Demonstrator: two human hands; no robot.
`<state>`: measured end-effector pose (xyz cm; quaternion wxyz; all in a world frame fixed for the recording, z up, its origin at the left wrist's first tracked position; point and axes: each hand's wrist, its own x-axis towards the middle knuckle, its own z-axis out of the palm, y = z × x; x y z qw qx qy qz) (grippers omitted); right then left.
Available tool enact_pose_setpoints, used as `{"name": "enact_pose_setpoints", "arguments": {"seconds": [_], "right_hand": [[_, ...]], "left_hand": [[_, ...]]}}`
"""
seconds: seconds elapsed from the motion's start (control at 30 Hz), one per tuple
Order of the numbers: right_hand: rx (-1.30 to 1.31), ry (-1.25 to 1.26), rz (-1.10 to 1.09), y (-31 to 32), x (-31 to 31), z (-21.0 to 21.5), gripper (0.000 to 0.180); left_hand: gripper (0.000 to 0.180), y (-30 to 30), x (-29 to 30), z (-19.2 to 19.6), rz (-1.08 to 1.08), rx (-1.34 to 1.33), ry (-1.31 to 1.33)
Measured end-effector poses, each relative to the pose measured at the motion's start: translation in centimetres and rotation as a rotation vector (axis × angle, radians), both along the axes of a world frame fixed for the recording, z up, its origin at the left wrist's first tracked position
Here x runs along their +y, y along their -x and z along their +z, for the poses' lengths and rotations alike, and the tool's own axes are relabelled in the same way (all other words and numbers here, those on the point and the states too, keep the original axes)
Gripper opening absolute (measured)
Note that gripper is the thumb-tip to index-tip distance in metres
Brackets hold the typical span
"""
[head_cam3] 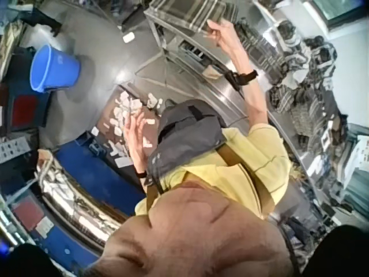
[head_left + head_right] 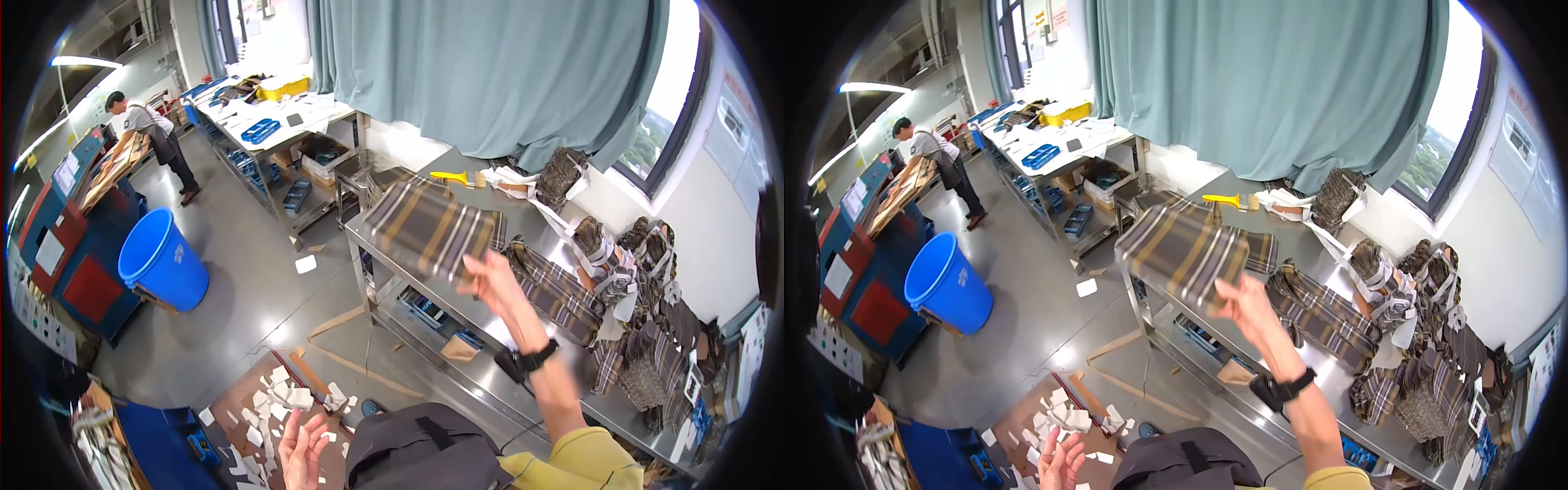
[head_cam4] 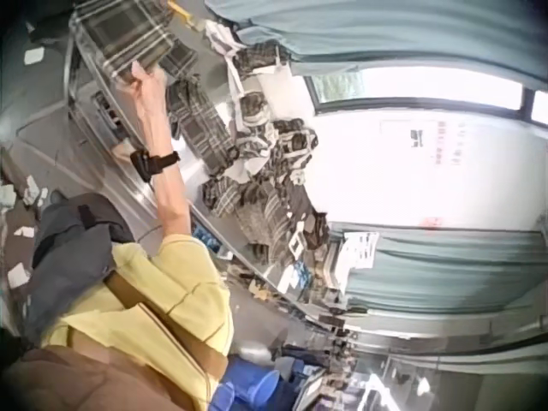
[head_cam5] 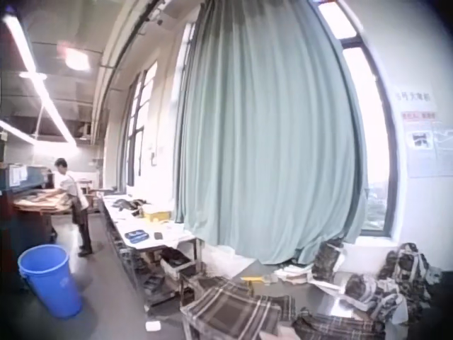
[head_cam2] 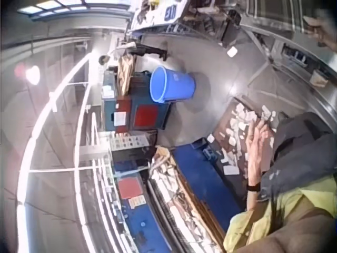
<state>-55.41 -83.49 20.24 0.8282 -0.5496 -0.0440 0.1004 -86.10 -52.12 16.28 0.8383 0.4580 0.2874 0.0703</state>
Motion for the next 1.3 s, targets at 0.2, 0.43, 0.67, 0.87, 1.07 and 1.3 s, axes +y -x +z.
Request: {"name": "enact_pose_setpoints", "arguments": {"seconds": [0.2, 0.43, 0.67, 0.87, 1.07, 1.3], "right_hand": [[0.004, 0.037, -0.134, -12.1, 2.0, -1.1, 0.032], [0.131, 0.205, -0.236, -15.9, 3.3, -3.7, 0.032], [0.189, 0.573, -0.168, -16.7, 3.1, -2.1, 0.036], [0.073, 0.330, -0.215, -15.8, 3.9, -1.0, 0.038], [0.111, 0.415, -0.257, -16.1, 4.4, -1.9, 0.039], [0.165, 0.780, -0.115, -17.1, 2.5, -1.0, 0.048]], "left_hand": [[0.057, -2.8, 8.9, -5.9, 0.020, 0.052, 0.023], [0.051, -6.7, 11.9, -6.9, 0.026, 0.186, 0.004], [0.049, -9.9, 12.0, -6.9, -0.051, 0.233, 0.020], [0.052, -13.9, 11.9, -6.3, -0.070, 0.138, 0.032], [0.047, -17.7, 10.4, -4.5, -0.056, 0.094, 0.050], [0.052, -22.4, 9.3, -4.7, -0.223, 0.046, -0.030]]}}
